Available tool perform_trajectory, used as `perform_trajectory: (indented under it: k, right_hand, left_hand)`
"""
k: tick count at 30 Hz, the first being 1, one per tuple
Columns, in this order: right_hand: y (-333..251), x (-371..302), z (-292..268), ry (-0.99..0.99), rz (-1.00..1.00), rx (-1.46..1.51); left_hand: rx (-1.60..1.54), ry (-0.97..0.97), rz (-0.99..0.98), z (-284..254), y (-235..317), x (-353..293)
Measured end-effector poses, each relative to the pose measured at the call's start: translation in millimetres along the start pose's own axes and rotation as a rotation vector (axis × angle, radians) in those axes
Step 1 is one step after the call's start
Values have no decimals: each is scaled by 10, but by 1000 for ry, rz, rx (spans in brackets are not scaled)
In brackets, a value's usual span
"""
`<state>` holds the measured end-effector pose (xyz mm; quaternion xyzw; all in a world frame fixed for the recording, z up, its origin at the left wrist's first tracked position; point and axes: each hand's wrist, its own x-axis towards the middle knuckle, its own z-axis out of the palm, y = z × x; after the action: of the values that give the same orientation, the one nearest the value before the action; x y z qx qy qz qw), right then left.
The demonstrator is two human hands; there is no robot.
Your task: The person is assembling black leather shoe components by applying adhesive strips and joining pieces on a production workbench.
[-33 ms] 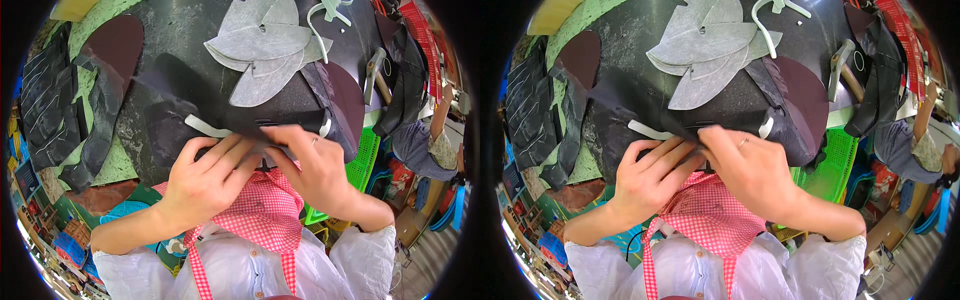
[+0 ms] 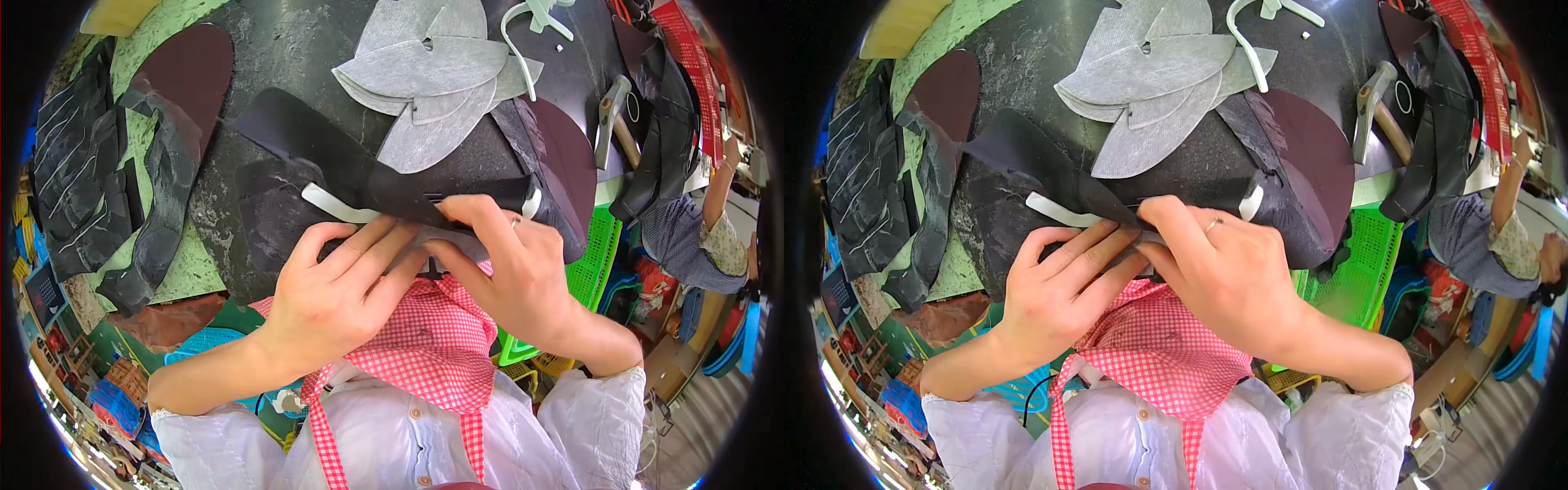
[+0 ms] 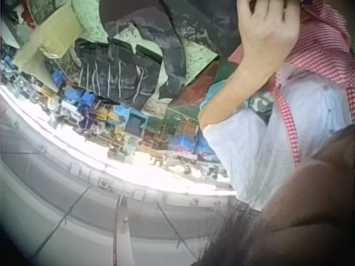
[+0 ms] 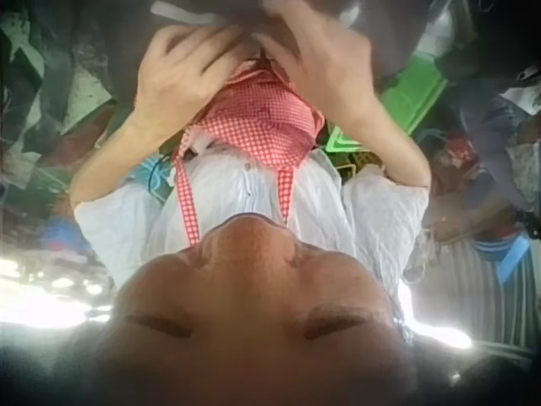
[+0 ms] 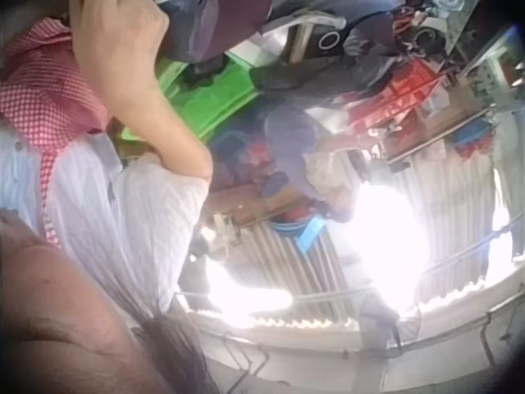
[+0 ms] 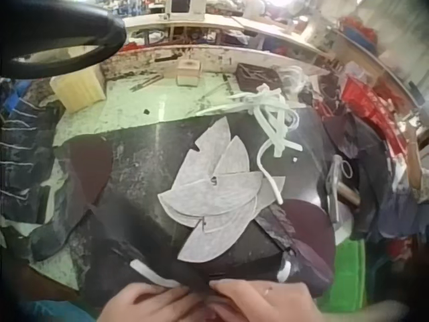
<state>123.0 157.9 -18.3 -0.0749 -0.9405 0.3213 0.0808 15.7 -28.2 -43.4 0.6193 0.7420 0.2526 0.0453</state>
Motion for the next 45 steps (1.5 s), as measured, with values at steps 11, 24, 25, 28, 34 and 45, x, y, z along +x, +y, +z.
perform_trajectory:
  k: [11,24,25,28,34,45]
  right_hand:
    - [54,80,40,87,-21,-99]
    - [-28,59,26,126,36,1]
    - [-18,67,22,128,35,0]
    - [2,64,-21,20,106,-42]
    - [110,-87,-62,14,-129,37]
    - [-105,-394,127,-122,-170,-187]
  left_hand:
    - [3,-20,-4,-19,17,47]
    - [22,-17,26,-24,27,76]
    - [34,-4,19,-19,30,72]
    - [39,14,12,0,30,66]
    - [13,5,29,-29,-3,86]
    - [290,136,188,-324,-254,498]
